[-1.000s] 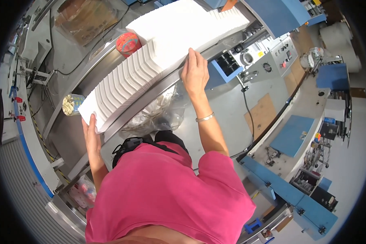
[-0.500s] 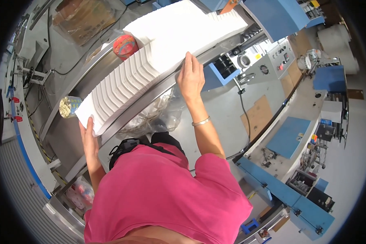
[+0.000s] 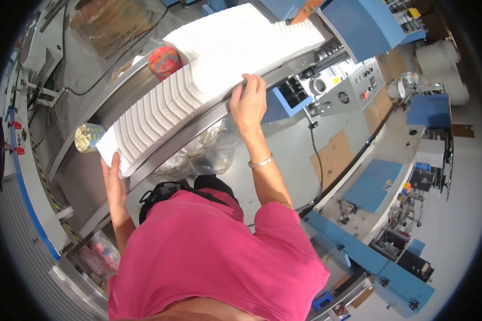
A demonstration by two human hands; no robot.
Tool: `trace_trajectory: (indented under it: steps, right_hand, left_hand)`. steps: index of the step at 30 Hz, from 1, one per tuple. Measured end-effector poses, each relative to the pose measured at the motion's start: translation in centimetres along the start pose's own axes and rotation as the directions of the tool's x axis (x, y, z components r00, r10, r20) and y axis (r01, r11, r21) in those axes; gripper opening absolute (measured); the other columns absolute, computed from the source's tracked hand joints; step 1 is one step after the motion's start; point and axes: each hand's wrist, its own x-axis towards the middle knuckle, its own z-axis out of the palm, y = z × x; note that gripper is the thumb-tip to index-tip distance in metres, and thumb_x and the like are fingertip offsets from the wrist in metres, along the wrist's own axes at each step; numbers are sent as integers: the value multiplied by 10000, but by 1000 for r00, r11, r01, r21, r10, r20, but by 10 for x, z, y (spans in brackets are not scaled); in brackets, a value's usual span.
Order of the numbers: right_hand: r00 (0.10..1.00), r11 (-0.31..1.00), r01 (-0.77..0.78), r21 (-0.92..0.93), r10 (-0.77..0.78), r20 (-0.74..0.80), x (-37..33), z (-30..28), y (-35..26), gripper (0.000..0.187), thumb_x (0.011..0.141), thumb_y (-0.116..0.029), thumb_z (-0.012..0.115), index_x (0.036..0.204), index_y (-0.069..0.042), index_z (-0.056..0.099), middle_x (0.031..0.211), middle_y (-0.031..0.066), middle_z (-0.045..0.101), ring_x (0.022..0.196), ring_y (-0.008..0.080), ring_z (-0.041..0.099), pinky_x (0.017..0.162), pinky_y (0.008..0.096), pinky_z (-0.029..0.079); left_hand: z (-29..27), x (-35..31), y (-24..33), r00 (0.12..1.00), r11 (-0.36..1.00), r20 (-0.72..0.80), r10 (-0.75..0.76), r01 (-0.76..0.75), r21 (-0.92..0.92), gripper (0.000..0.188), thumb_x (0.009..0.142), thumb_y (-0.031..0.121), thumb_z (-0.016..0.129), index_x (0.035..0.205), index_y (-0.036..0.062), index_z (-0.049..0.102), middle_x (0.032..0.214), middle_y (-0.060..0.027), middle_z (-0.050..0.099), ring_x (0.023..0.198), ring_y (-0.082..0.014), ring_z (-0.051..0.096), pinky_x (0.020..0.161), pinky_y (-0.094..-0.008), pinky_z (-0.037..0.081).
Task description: Manually arrange stacks of folded paper napkins on a conveyor belt and workstation for further processing.
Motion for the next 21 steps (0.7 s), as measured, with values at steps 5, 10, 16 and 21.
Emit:
trace_trajectory:
  steps: [5, 10, 16, 21]
  right_hand:
    - [984, 986, -136, 94, 124, 129, 4, -10, -6, 265, 820, -63, 604, 1066, 19, 551, 1054, 167, 561, 814, 240, 602, 719, 340, 496]
    - [944, 891, -323, 320, 279, 177, 1, -8, -7, 357, 828, -69, 606, 1153, 46, 511, 1065, 184, 558, 836, 229, 608, 667, 308, 503]
    - [998, 998, 55, -20, -54, 40, -13, -1, 10, 455, 845, -64, 598, 1273, 31, 475, 1164, 217, 550, 904, 296, 593, 715, 327, 518]
    - [991, 984, 122, -129, -115, 62, -16, -4, 2, 466, 826, -33, 587, 1273, 27, 469, 1202, 195, 551, 971, 357, 564, 829, 403, 489]
  left_hand:
    - [-1, 0, -2, 1000, 1000, 7, 18, -18, -9, 712, 912, 284, 598, 1456, 31, 216, 1435, -113, 352, 1314, -211, 325, 1101, -350, 204]
    - [-3, 0, -2, 1000, 1000, -7, 1, -1, -20, 712, 913, 283, 595, 1458, 31, 212, 1444, -111, 339, 1320, -212, 316, 1106, -351, 191]
    - [-6, 0, -6, 1000, 1000, 9, -4, 4, -26, 713, 914, 277, 596, 1460, 33, 208, 1449, -114, 332, 1325, -210, 309, 1108, -350, 190]
    - [-7, 0, -5, 1000, 999, 6, -15, 15, -35, 698, 916, 250, 596, 1457, 31, 213, 1439, -113, 346, 1319, -206, 318, 1102, -347, 205]
